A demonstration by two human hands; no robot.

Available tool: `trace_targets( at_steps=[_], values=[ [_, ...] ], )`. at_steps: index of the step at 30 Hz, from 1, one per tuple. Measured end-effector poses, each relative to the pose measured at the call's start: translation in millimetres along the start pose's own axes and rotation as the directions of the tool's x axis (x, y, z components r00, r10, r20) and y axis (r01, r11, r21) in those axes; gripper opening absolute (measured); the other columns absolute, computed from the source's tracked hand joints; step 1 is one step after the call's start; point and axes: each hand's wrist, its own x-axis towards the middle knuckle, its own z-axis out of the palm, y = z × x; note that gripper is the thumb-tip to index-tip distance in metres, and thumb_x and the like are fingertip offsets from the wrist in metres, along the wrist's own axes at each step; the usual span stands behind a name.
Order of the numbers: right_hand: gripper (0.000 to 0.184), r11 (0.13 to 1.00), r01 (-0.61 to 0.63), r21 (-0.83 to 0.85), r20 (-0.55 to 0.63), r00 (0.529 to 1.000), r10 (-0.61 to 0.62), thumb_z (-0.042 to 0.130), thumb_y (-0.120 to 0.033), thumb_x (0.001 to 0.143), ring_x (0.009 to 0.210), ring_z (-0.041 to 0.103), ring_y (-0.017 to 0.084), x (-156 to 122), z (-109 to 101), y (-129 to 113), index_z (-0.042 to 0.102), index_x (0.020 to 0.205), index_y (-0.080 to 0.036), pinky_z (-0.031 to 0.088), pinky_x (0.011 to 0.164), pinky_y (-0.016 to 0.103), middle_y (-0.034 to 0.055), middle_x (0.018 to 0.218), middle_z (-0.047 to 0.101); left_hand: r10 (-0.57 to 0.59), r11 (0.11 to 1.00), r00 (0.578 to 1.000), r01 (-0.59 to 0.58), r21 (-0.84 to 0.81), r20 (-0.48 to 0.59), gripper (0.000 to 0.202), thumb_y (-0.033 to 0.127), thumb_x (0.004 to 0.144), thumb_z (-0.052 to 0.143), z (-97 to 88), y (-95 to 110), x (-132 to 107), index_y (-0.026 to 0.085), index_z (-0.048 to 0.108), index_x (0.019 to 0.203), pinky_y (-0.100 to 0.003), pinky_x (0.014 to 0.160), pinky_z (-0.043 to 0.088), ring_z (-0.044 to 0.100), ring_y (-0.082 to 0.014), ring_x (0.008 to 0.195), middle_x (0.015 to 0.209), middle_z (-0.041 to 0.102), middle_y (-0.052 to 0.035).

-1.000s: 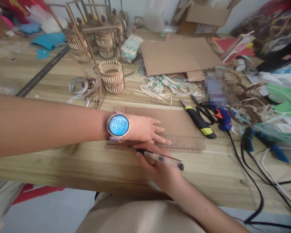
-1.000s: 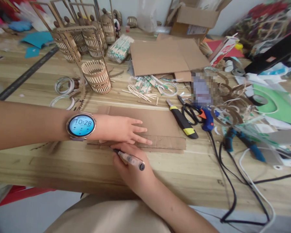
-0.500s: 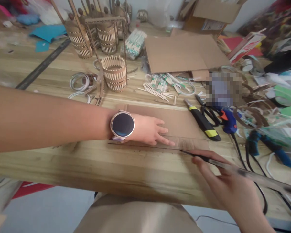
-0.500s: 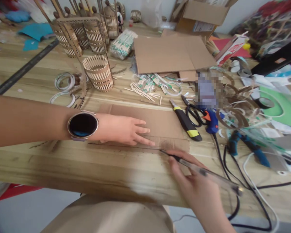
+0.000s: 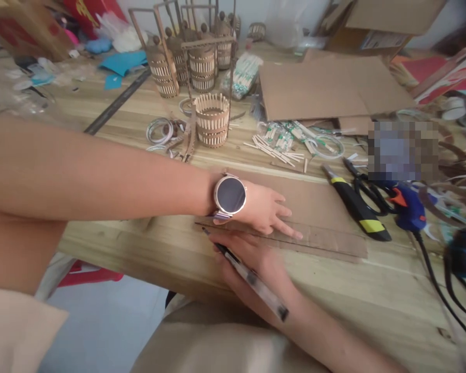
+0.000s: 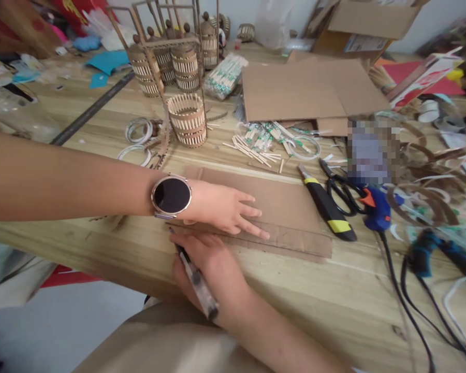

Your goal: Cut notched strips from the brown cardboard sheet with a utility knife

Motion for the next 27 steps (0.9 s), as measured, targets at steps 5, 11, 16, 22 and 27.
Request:
trace_targets(
  at_steps=[5, 11, 16, 22, 27],
  values=[
    [0.027, 0.999, -0.032, 0.023, 0.012, 0.999, 0.032, 0.051, -0.012, 0.090, 0.105, 0.072, 0.020, 12, 17, 6, 0.071, 0.107, -0.016, 0.057, 0.097, 0.034, 0.0100, 0.111, 0.077, 0.100, 0.954, 0.989, -0.126, 0.272, 0.105, 0.038, -0.009, 0.039, 0.062, 3.2, -2, 1, 0.023, 0.067, 0.059, -0.036, 0.114, 0.035, 0.037, -0.0303, 0.142, 0.157, 0.039, 0.0165],
    [0.027, 1.000, -0.022, -0.016, 0.007, 1.000, 0.023, 0.052, -0.012, 0.090, 0.105, 0.072, 0.020, 12, 19, 5, 0.072, 0.108, -0.016, 0.057, 0.096, 0.034, 0.0090, 0.111, 0.077, 0.021, 0.990, 0.998, -0.029, 0.136, 0.065, 0.026, 0.008, 0.054, 0.066, 7.9, -8, 6, 0.024, 0.076, 0.071, -0.030, 0.097, 0.047, 0.037, -0.0271, 0.142, 0.160, 0.032, 0.0153],
    [0.030, 0.998, -0.054, -0.033, -0.019, 0.998, 0.053, 0.054, -0.011, 0.085, 0.101, 0.073, 0.022, 10, 20, 9, 0.072, 0.105, -0.024, 0.059, 0.093, 0.038, 0.0042, 0.106, 0.078, 0.107, 0.968, 0.992, -0.120, 0.221, 0.073, 0.023, 0.010, 0.052, 0.068, 13.5, -14, 12, 0.024, 0.076, 0.068, -0.031, 0.096, 0.047, 0.038, -0.0265, 0.142, 0.160, 0.034, 0.0143],
    [0.030, 0.996, -0.037, -0.075, -0.065, 0.997, 0.032, 0.053, -0.011, 0.086, 0.100, 0.075, 0.021, 2, 5, 12, 0.073, 0.105, -0.023, 0.061, 0.091, 0.035, 0.0042, 0.106, 0.079, 0.120, 0.893, 0.987, -0.153, 0.422, 0.104, 0.033, 0.000, 0.049, 0.067, 13.6, -8, 9, 0.027, 0.074, 0.068, -0.040, 0.115, 0.035, 0.039, -0.0288, 0.143, 0.159, 0.039, 0.0169],
    [0.033, 0.997, -0.036, -0.063, -0.021, 0.999, 0.035, 0.054, -0.009, 0.084, 0.101, 0.074, 0.021, 9, 15, 13, 0.074, 0.106, -0.024, 0.059, 0.094, 0.037, 0.0036, 0.106, 0.079, 0.071, 0.945, 0.982, -0.122, 0.303, 0.175, 0.038, -0.005, 0.039, 0.065, 7.9, -5, 6, 0.026, 0.069, 0.060, -0.033, 0.118, 0.030, 0.028, -0.0268, 0.148, 0.162, 0.031, 0.0213]
  ],
)
